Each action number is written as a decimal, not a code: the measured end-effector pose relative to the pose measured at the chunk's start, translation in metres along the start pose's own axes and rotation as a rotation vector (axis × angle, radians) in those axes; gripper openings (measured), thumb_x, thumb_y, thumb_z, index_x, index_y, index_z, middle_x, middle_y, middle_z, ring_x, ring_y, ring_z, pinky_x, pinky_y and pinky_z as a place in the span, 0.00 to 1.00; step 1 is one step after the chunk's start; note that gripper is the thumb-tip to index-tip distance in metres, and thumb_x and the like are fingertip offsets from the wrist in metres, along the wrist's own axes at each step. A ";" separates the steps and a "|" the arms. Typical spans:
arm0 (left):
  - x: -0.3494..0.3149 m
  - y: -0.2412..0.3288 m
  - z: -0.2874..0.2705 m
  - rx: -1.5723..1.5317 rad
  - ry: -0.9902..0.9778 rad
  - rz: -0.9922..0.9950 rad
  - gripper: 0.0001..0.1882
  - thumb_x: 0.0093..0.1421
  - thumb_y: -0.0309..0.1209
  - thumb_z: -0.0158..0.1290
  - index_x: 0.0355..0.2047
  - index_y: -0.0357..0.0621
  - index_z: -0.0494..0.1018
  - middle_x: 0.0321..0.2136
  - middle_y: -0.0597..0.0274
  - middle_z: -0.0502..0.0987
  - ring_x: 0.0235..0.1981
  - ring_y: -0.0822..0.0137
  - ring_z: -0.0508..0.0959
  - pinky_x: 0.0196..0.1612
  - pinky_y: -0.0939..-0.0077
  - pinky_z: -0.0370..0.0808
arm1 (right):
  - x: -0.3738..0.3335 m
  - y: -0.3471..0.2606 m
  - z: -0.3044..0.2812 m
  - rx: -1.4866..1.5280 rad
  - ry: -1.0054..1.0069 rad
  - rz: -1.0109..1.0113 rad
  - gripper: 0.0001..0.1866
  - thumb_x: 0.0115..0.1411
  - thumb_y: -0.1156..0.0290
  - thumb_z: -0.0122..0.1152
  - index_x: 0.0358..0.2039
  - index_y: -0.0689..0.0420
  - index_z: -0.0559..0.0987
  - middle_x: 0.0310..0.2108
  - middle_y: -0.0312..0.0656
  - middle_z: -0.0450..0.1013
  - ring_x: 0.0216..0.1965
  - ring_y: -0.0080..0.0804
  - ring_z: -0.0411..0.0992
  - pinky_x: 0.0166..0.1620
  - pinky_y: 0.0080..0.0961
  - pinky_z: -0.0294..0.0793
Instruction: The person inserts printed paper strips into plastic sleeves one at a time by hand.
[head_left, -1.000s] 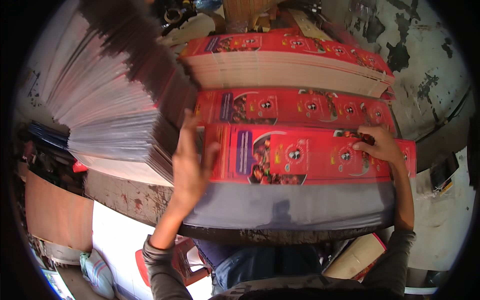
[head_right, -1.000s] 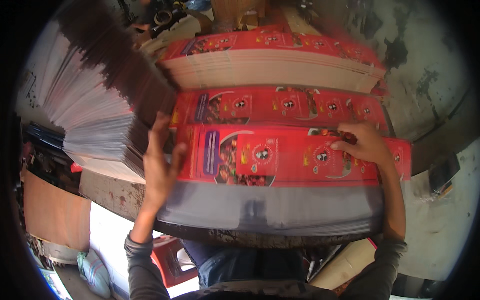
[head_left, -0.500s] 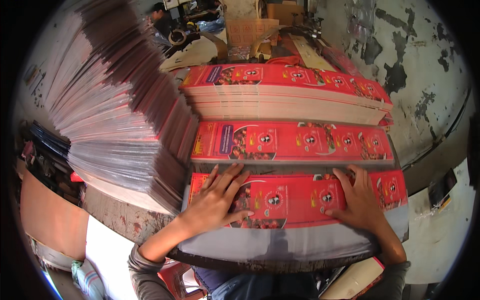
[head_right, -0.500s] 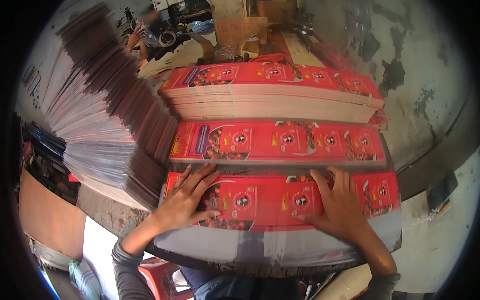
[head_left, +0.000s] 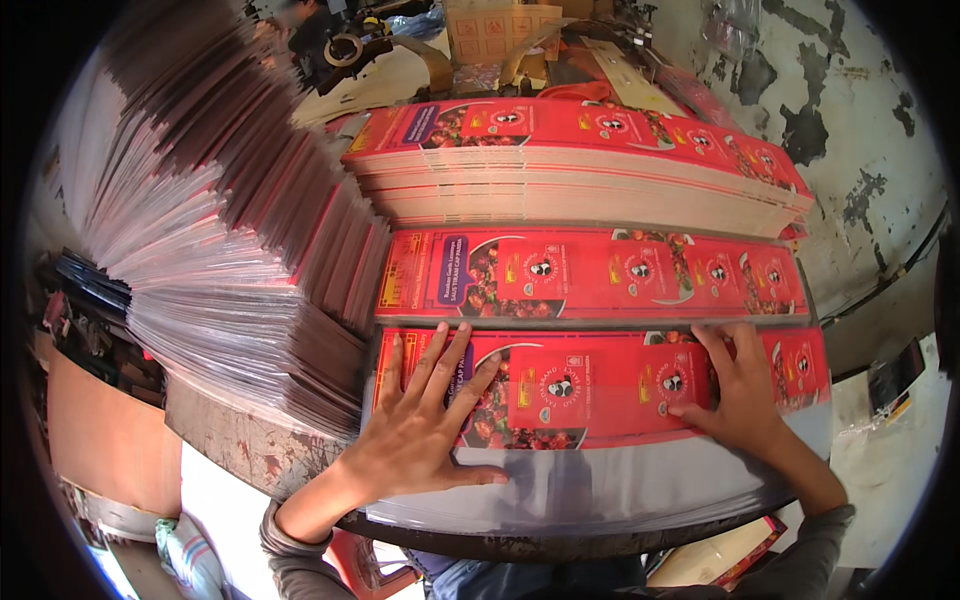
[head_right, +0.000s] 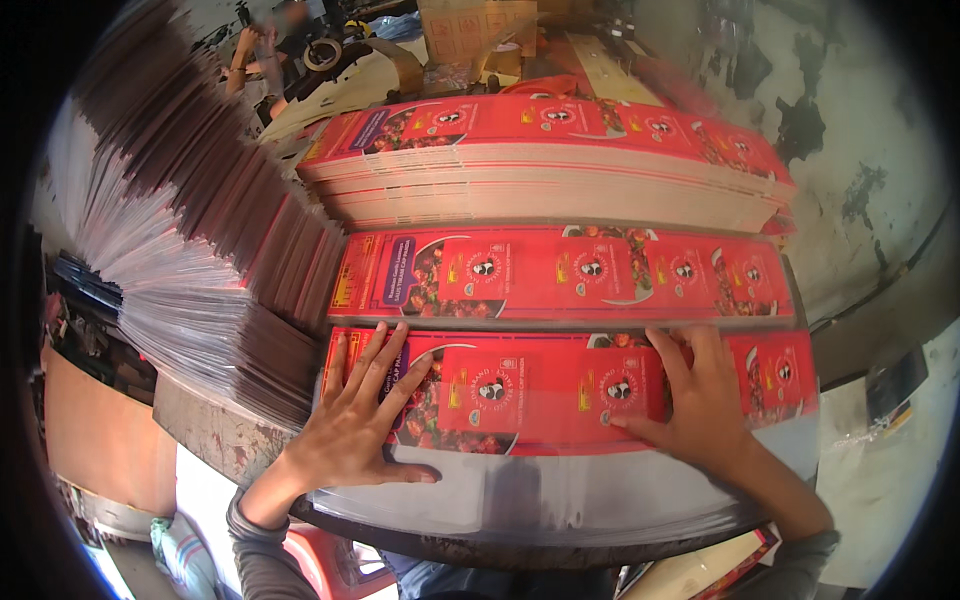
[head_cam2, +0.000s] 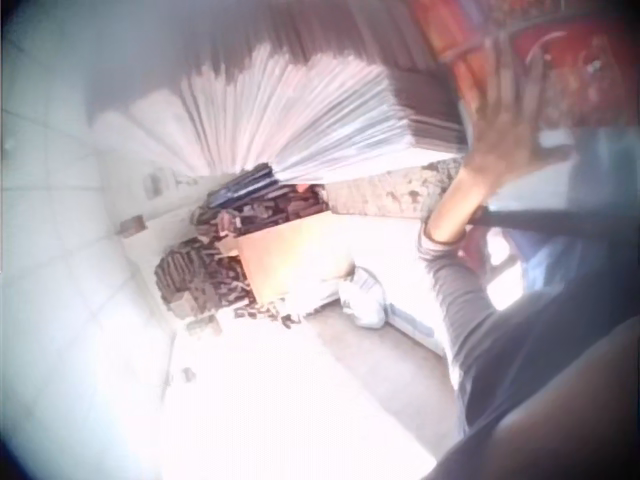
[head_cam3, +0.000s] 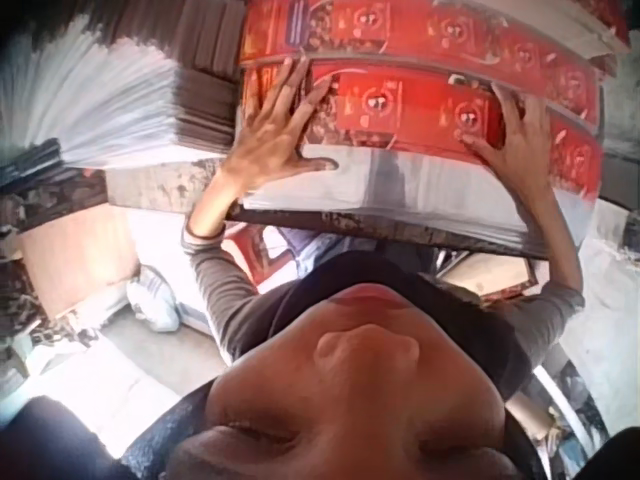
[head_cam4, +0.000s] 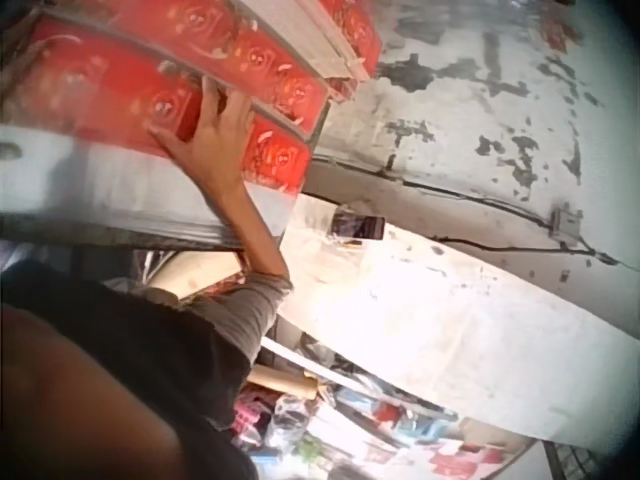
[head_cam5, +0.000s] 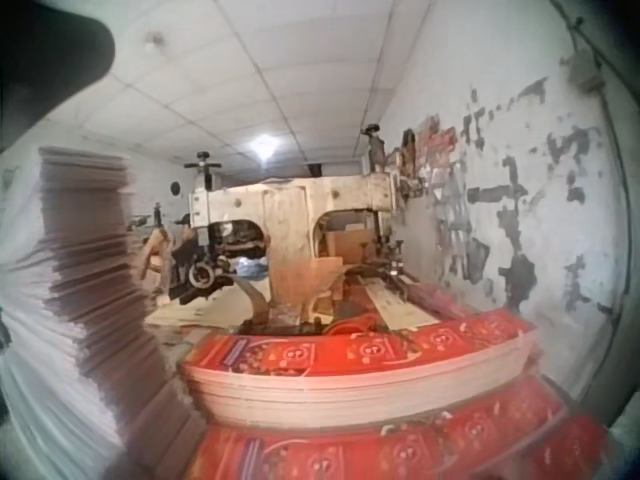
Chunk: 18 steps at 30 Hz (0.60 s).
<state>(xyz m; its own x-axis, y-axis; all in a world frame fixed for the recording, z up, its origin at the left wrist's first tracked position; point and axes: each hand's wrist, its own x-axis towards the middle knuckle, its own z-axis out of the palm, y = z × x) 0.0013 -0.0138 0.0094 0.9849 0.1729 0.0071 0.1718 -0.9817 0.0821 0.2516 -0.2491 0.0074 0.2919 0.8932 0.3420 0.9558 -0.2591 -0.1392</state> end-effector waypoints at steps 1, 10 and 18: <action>0.001 0.000 0.001 0.001 -0.015 0.003 0.58 0.39 0.68 0.55 0.64 0.47 0.50 0.64 0.40 0.44 0.65 0.42 0.44 0.60 0.37 0.42 | 0.001 0.001 0.001 0.011 -0.004 0.009 0.42 0.38 0.53 0.72 0.51 0.64 0.68 0.42 0.50 0.61 0.43 0.45 0.63 0.46 0.41 0.64; 0.009 -0.003 0.005 0.011 0.103 -0.007 0.56 0.41 0.68 0.54 0.61 0.41 0.54 0.55 0.41 0.53 0.58 0.44 0.55 0.59 0.40 0.51 | 0.000 0.009 -0.007 -0.043 -0.147 0.004 0.47 0.40 0.46 0.69 0.55 0.62 0.64 0.48 0.52 0.59 0.48 0.48 0.61 0.51 0.44 0.60; 0.017 -0.010 0.002 -0.043 0.107 -0.005 0.56 0.38 0.65 0.59 0.59 0.38 0.58 0.48 0.45 0.59 0.50 0.48 0.60 0.51 0.51 0.58 | -0.010 0.007 0.000 0.009 -0.147 0.038 0.56 0.35 0.41 0.70 0.59 0.62 0.60 0.53 0.52 0.54 0.54 0.51 0.55 0.55 0.46 0.55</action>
<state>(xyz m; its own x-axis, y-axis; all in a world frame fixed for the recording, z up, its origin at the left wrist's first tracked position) 0.0167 -0.0008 0.0068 0.9758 0.1872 0.1128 0.1729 -0.9769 0.1254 0.2551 -0.2600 0.0034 0.3187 0.9273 0.1963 0.9437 -0.2910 -0.1576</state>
